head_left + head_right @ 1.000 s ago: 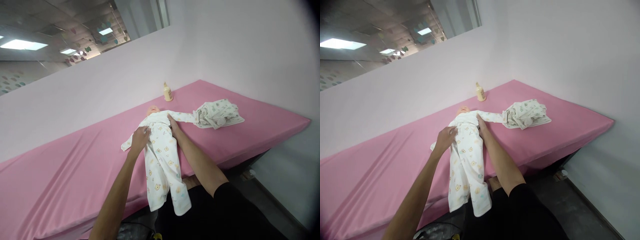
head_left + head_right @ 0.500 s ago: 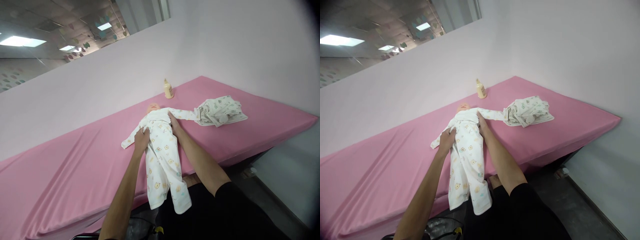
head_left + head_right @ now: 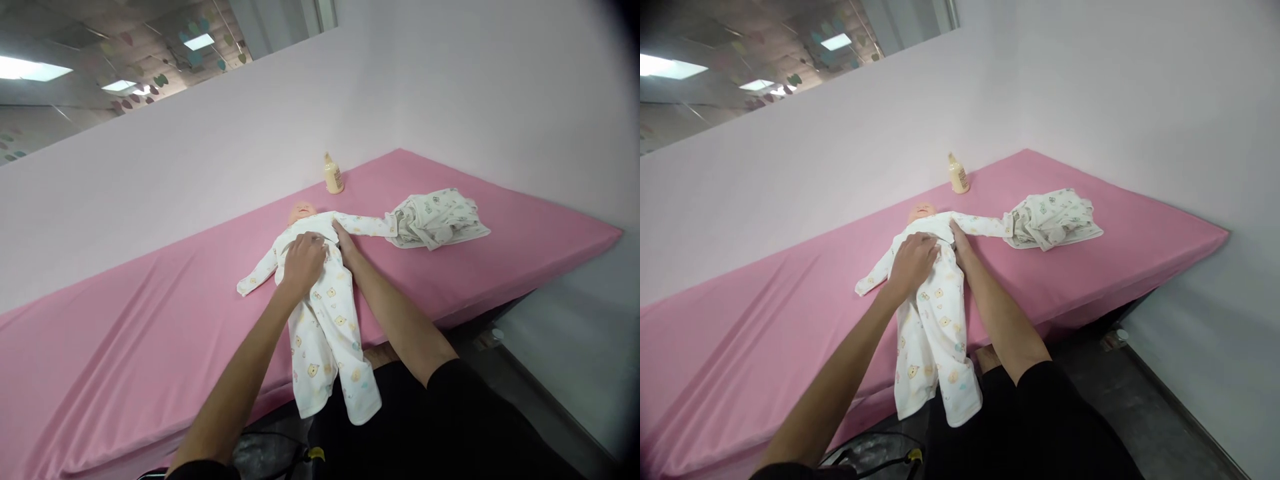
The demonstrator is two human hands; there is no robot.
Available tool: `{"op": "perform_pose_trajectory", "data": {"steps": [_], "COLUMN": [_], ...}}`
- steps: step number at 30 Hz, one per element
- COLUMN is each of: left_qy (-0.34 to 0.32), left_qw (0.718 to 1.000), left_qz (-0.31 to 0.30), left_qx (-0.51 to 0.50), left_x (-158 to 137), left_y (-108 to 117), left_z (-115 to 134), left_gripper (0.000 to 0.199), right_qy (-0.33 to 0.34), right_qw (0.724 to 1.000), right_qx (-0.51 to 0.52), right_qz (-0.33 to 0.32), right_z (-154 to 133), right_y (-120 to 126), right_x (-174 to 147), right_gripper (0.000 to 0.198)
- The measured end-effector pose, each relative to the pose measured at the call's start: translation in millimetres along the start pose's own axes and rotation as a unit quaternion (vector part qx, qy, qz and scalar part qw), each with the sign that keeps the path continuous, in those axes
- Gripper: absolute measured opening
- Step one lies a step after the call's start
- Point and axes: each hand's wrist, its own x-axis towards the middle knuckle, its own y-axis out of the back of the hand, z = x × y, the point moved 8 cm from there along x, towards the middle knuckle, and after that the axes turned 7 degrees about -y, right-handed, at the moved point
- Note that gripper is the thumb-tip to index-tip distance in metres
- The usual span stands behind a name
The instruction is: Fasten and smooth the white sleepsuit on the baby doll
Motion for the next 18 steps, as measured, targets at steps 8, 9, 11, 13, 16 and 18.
{"op": "perform_pose_trajectory", "data": {"steps": [8,9,11,13,16,18], "left_qy": [0.059,0.08,0.098,0.084,0.049,0.029], "left_qw": [0.979,0.972,0.942,0.894,0.845,0.84], "left_qz": [-0.139,-0.185,-0.32,-0.428,-0.488,-0.492], "left_qx": [-0.136,-0.12,-0.025,0.101,0.21,0.225], "left_x": [77.9,84.3,89.3,89.3,89.8,89.6], "left_y": [-9.3,-10.5,-14.9,-14.2,-11.6,-14.3], "left_z": [-2.4,-3.2,-1.7,0.8,5.3,6.4], "left_gripper": [0.044,0.045,0.036,0.025,0.027,0.027], "right_qy": [0.018,0.025,0.036,0.038,0.034,0.036], "right_qw": [1.0,1.0,0.999,0.999,0.999,0.999], "right_qx": [0.011,0.011,0.011,0.011,0.01,0.009], "right_qz": [-0.008,-0.015,-0.026,-0.027,-0.026,-0.023], "right_z": [-1.2,-1.5,-1.9,-1.7,-1.1,-1.0], "right_y": [3.6,3.1,2.4,3.6,6.8,9.2], "right_x": [-1.6,-0.3,4.4,11.4,22.5,28.1], "right_gripper": [0.04,0.04,0.038,0.036,0.036,0.036]}}
